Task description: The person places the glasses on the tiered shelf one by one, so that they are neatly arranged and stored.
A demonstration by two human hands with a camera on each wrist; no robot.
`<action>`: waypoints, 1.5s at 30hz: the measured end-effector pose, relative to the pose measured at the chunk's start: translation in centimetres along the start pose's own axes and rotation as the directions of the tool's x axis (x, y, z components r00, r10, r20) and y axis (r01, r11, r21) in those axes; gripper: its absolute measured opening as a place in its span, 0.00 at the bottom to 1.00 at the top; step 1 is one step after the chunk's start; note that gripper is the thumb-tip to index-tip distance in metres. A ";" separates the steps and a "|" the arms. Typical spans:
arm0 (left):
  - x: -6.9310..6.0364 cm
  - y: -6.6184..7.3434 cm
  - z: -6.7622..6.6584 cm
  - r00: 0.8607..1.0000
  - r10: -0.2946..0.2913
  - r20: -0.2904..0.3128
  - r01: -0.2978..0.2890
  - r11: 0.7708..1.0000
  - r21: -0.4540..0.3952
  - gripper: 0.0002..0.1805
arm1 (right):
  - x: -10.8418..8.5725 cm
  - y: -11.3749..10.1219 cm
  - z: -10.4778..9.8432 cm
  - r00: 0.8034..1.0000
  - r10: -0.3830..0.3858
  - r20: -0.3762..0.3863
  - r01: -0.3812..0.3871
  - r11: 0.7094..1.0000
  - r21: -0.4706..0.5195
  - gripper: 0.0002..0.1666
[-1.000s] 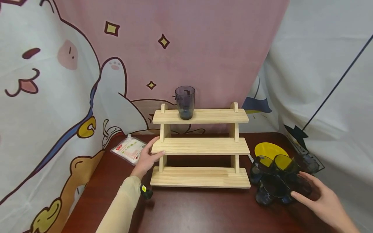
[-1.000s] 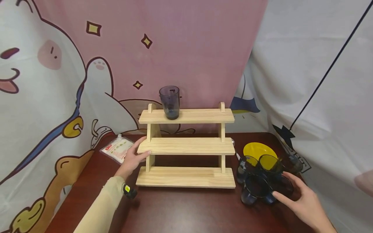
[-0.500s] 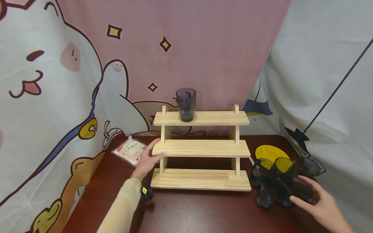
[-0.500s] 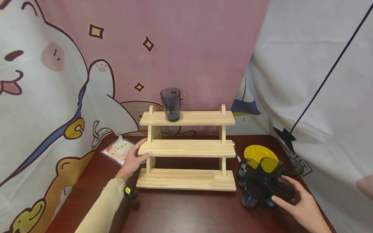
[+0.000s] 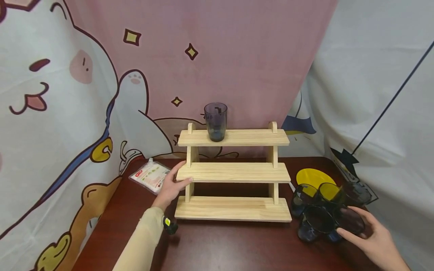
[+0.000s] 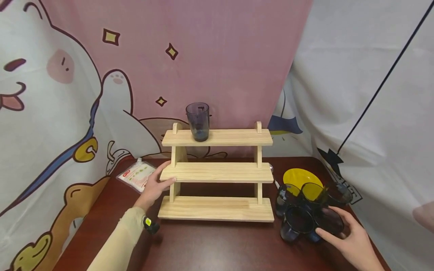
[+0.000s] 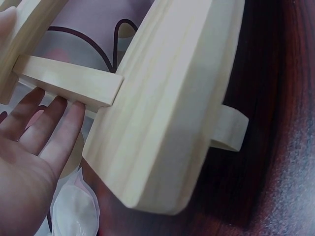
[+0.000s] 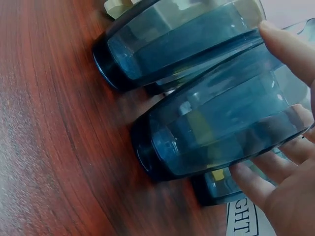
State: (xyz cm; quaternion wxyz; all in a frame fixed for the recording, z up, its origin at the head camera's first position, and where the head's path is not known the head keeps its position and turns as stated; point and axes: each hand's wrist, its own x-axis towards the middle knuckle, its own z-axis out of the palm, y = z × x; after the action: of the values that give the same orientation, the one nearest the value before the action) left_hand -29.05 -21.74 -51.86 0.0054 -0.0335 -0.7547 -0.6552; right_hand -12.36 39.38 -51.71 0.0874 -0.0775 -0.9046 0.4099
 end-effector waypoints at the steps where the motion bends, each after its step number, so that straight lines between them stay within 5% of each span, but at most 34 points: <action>1: 0.0 0.0 0.0 1.000 -0.003 0.001 0.003 1.000 -0.001 0.44 | -0.1 0.0 0.0 1.000 0.003 -0.008 -0.003 1.000 0.007 0.54; 6: 0.0 0.3 0.1 1.000 -0.015 0.007 0.015 1.000 -0.001 0.44 | -0.3 -0.2 0.0 0.998 0.034 -0.051 -0.035 0.999 -0.023 0.55; 14: -1.6 3.0 0.4 1.000 0.002 0.020 -0.001 1.000 -0.010 0.44 | -0.9 -0.6 -0.5 0.993 0.079 -0.082 -0.083 0.995 -0.056 0.56; 26: -0.1 0.1 0.1 1.000 0.000 0.005 0.000 1.000 -0.024 0.43 | -1.7 -2.1 -2.6 0.990 0.066 -0.128 -0.081 0.990 -0.116 0.54; 35: -0.2 0.1 0.0 1.000 0.028 -0.001 -0.028 1.000 -0.008 0.42 | -2.2 -5.1 -4.5 0.983 -0.064 -0.171 0.061 0.998 -0.021 0.44; 41: -0.2 0.1 0.0 1.000 0.026 -0.001 -0.026 1.000 -0.003 0.43 | -1.8 -7.7 -5.8 0.951 -0.229 -0.209 0.248 0.966 0.073 0.48; 45: -0.1 0.3 0.0 1.000 0.012 0.000 -0.012 1.000 -0.003 0.43 | -1.1 -9.9 -6.2 0.949 -0.231 -0.216 0.256 0.962 0.094 0.46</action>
State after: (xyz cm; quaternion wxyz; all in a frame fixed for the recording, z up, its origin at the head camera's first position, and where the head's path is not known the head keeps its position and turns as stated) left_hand -28.95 -21.70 -51.61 0.0091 -0.0380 -0.7534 -0.6564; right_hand -10.63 37.17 -40.33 0.2339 -0.0012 -0.8671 0.4398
